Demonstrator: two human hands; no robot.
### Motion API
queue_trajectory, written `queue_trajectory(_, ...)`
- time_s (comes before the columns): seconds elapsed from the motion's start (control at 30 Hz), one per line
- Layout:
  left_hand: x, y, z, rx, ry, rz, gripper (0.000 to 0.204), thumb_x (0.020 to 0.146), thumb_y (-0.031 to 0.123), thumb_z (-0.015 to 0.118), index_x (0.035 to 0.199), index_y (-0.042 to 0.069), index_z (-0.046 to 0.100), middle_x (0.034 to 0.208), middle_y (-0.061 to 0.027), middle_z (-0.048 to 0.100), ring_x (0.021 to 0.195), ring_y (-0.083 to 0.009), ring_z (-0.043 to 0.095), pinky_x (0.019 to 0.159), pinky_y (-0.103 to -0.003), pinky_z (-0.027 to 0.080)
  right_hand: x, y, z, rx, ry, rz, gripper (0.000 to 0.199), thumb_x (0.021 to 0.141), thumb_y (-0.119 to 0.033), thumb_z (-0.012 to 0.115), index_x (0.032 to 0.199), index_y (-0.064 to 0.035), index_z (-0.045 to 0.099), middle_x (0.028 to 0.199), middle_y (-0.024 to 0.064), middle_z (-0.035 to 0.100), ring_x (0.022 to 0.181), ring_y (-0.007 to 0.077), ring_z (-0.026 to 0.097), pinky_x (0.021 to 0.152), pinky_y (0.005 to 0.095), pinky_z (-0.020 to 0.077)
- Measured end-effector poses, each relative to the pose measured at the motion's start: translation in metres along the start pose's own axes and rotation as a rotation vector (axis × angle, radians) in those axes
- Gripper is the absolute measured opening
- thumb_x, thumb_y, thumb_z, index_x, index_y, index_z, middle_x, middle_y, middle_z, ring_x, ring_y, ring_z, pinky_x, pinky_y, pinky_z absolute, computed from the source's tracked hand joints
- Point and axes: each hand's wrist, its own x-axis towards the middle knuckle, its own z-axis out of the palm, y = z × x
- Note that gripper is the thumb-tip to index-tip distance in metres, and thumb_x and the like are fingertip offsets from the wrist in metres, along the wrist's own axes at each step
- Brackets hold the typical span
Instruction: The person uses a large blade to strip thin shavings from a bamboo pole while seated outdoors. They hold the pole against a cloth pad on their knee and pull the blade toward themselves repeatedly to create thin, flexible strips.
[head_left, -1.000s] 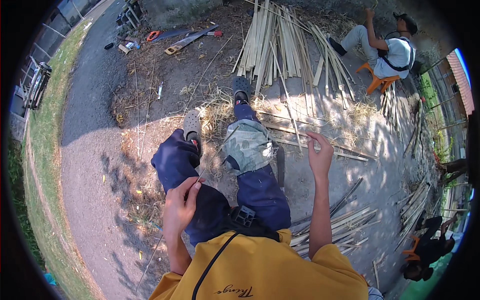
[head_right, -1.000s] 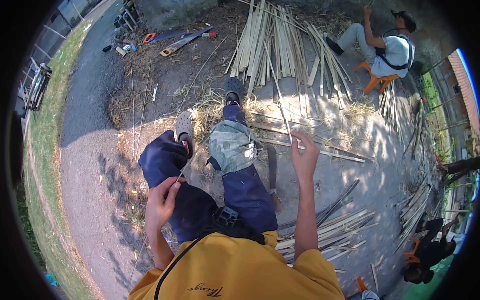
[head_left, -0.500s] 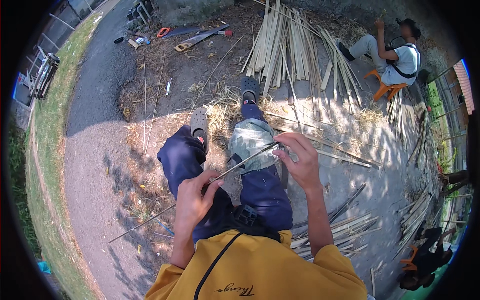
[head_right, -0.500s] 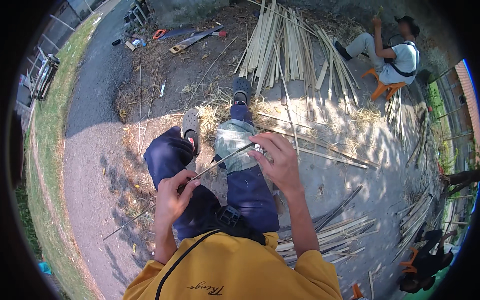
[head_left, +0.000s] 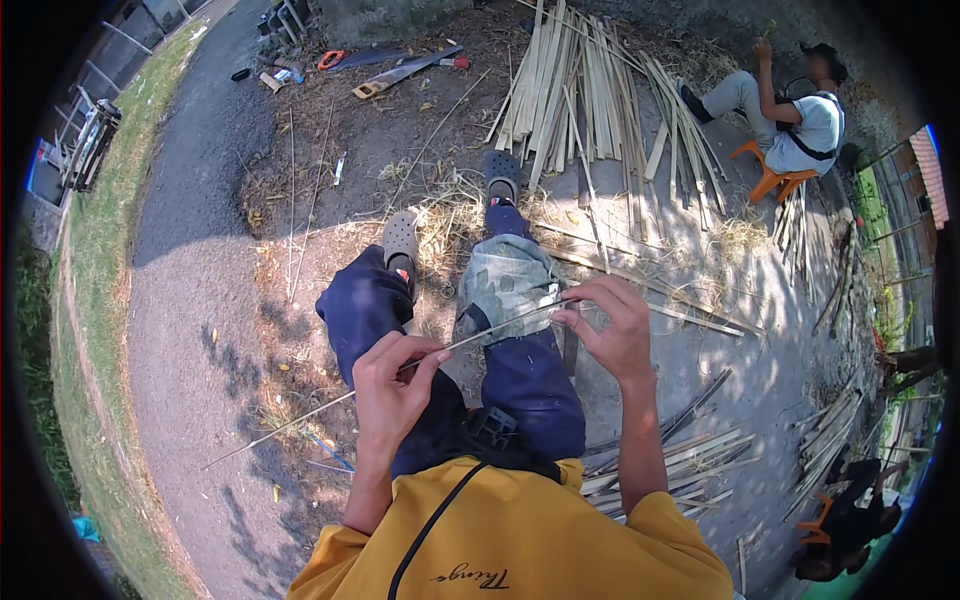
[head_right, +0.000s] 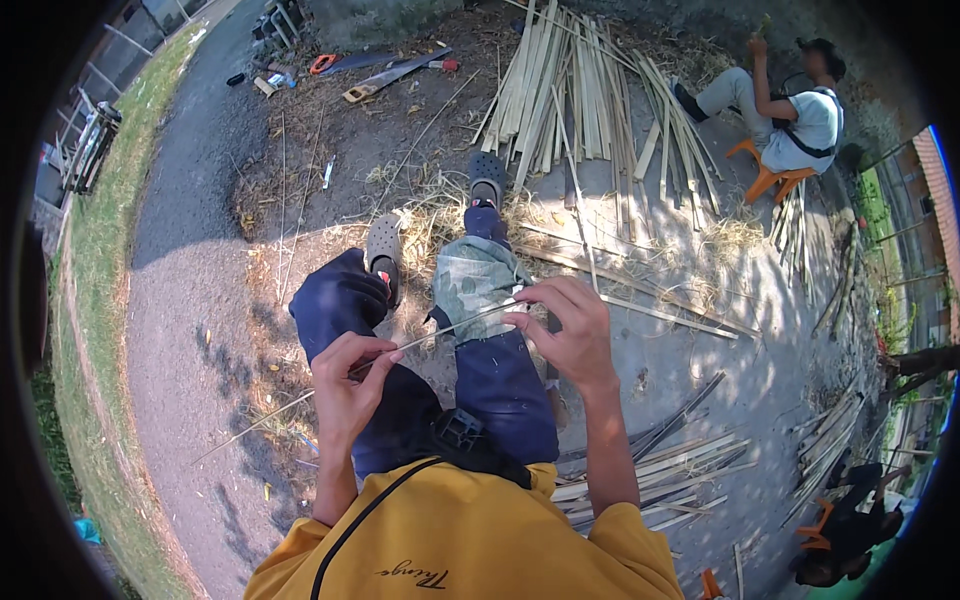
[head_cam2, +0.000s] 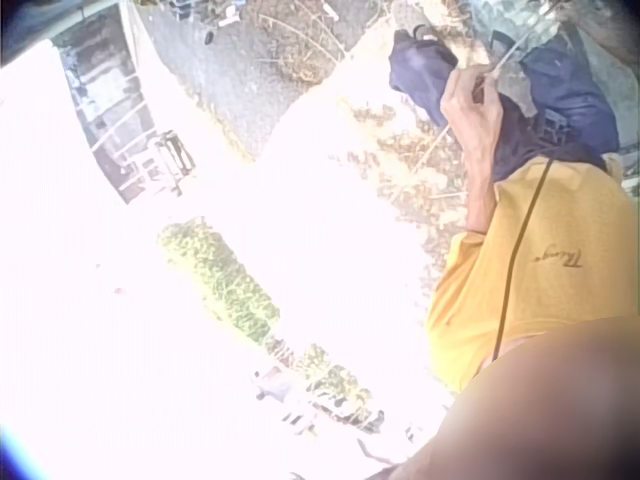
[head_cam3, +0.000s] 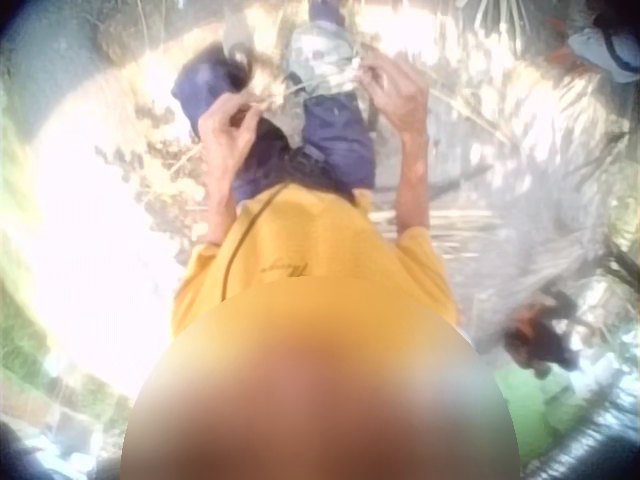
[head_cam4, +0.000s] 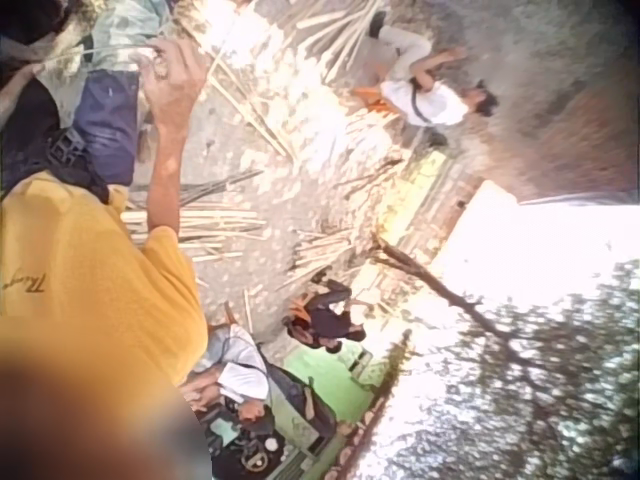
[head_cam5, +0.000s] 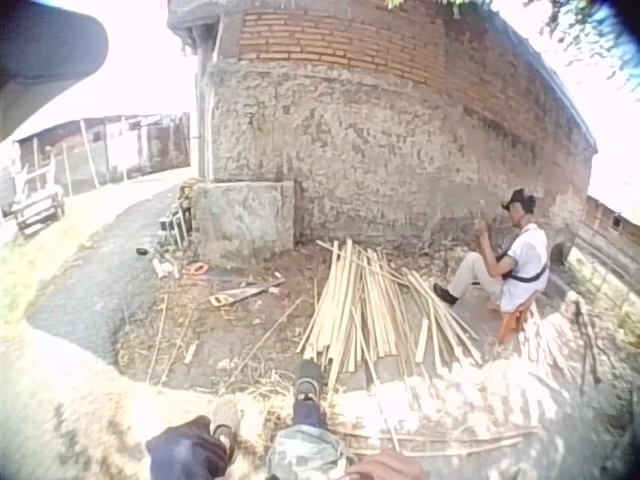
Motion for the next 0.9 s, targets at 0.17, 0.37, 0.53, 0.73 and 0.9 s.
queue_trajectory(0.17,-0.003,-0.001,-0.002,-0.031,-0.083,-0.07,0.006,0.089,-0.001,0.082,0.093,-0.004,0.078,0.084,-0.0102,0.073,0.079,-0.0168,0.077,0.071,-0.028,0.059,-0.004,0.005,0.003,0.014,-0.036,0.057,0.028,0.076,-0.025,0.095,0.083,-0.0064,0.075,0.08,0.0046,0.071,0.074,0.0228,0.069,0.069,0.0361,0.0521)
queue_trajectory(0.37,-0.001,0.002,-0.005,0.01,-0.083,-0.059,0.007,0.089,-0.001,0.082,0.093,-0.004,0.077,0.084,-0.0105,0.073,0.078,-0.0184,0.077,0.07,-0.028,0.06,-0.008,-0.002,0.005,0.059,-0.126,0.235,0.023,0.081,-0.021,0.092,0.082,-0.005,0.076,0.075,0.0046,0.069,0.063,0.0171,0.062,0.067,0.0329,0.0468)
queue_trajectory(0.53,0.003,-0.002,-0.014,0.06,-0.137,-0.023,0.009,0.089,0.002,0.083,0.093,-0.003,0.078,0.084,-0.0097,0.073,0.075,-0.0178,0.076,0.069,-0.029,0.059,-0.008,0.001,0.001,0.008,-0.219,0.219,0.023,0.084,-0.026,0.089,0.082,-0.007,0.076,0.074,0.0024,0.069,0.062,0.0177,0.06,0.068,0.0324,0.0436)
queue_trajectory(0.73,0.007,-0.009,-0.02,-0.043,-0.226,-0.037,0.01,0.087,0.006,0.086,0.094,0.001,0.08,0.083,-0.0085,0.074,0.07,-0.0166,0.072,0.061,-0.03,0.054,-0.003,-0.003,-0.008,0.154,-0.333,0.048,0.015,0.088,-0.02,0.085,0.088,-0.0064,0.079,0.075,0.0051,0.07,0.074,0.022,0.067,0.074,0.0337,0.0491)
queue_trajectory(0.9,0.009,-0.003,-0.029,-0.105,-0.364,-0.054,0.01,0.086,0.003,0.088,0.09,-0.001,0.08,0.078,-0.0049,0.07,0.066,-0.0078,0.064,0.059,-0.024,0.048,-0.008,0.009,-0.016,0.517,-0.55,0.232,0.022,0.097,-0.025,0.079,0.092,-0.0038,0.081,0.082,0.0063,0.076,0.069,0.0163,0.067,0.064,0.0317,0.0502)
